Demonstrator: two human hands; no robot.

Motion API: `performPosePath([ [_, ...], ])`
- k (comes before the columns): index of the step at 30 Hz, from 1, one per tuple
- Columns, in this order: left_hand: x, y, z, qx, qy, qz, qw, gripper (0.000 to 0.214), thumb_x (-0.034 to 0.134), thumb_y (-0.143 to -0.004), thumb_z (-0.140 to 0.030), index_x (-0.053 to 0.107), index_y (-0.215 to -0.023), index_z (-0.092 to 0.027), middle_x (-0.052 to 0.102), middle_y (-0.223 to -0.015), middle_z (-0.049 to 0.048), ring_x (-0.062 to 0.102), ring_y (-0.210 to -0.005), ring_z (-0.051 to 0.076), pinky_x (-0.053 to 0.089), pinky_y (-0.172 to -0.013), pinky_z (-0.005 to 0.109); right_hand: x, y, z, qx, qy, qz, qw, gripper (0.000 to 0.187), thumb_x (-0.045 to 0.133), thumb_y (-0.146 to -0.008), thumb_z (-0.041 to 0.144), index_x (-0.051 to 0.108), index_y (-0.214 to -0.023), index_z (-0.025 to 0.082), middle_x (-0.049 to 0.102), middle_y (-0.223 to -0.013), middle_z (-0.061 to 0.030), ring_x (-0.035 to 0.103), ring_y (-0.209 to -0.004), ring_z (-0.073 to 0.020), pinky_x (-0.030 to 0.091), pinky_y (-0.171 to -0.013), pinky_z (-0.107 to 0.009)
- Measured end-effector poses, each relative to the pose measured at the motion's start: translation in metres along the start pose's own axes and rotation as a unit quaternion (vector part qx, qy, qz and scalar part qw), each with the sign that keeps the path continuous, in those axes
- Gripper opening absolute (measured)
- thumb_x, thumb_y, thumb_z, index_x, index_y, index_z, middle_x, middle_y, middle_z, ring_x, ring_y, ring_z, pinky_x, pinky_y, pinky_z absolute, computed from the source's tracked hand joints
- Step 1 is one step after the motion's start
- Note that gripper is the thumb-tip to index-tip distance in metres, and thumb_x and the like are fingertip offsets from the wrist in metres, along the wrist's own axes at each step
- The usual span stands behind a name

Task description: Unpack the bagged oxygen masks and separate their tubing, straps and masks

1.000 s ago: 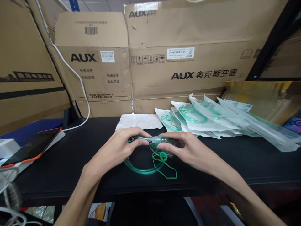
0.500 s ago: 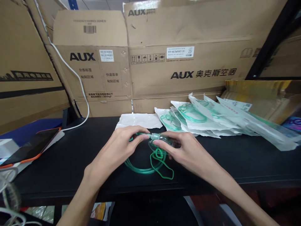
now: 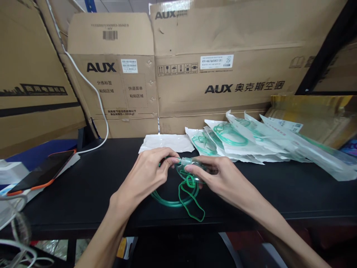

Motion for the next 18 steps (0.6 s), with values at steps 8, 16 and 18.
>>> performPosePath([
  [8,-0.003,0.001,0.0,-0.036,-0.012,0.018,0.999,0.02,0.055,-0.091,-0.009,0.068,-0.083,-0.021,0.068,-0.073,-0.0073,0.055,-0.061,0.009,0.04,-0.066,0.022,0.009,0.003,-0.001,-0.119,0.072,-0.095,0.986,0.025,0.065,-0.093,0.045,0.076,-0.095,0.023,0.076,-0.085,-0.0001,0.068,-0.076,-0.0187,0.048,-0.07,-0.028],
  [16,-0.003,0.001,0.002,-0.054,-0.033,0.041,0.997,0.022,0.052,-0.094,-0.017,0.067,-0.079,-0.02,0.064,-0.066,-0.0067,0.045,-0.051,0.009,0.035,-0.061,0.024,0.019,0.006,-0.005,-0.21,0.143,-0.121,0.96,0.042,0.064,-0.096,0.033,0.063,-0.134,0.015,0.073,-0.107,-0.0112,0.071,-0.089,-0.0245,0.055,-0.079,-0.037],
  [18,-0.002,0.0,0.002,-0.051,-0.045,0.046,0.997,0.025,0.051,-0.096,-0.02,0.065,-0.076,-0.019,0.063,-0.064,-0.0053,0.045,-0.052,0.01,0.034,-0.059,0.025,0.024,0.006,-0.004,-0.207,0.174,-0.086,0.959,0.045,0.056,-0.1,0.029,0.054,-0.144,0.02,0.07,-0.115,-0.0127,0.071,-0.092,-0.0262,0.057,-0.079,-0.04],
])
Point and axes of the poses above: each hand's wrist, its own y-axis away from the middle knuckle, its own x-axis out of the palm, z = x × y, the point moved 2 cm from there along -y, towards the middle knuckle
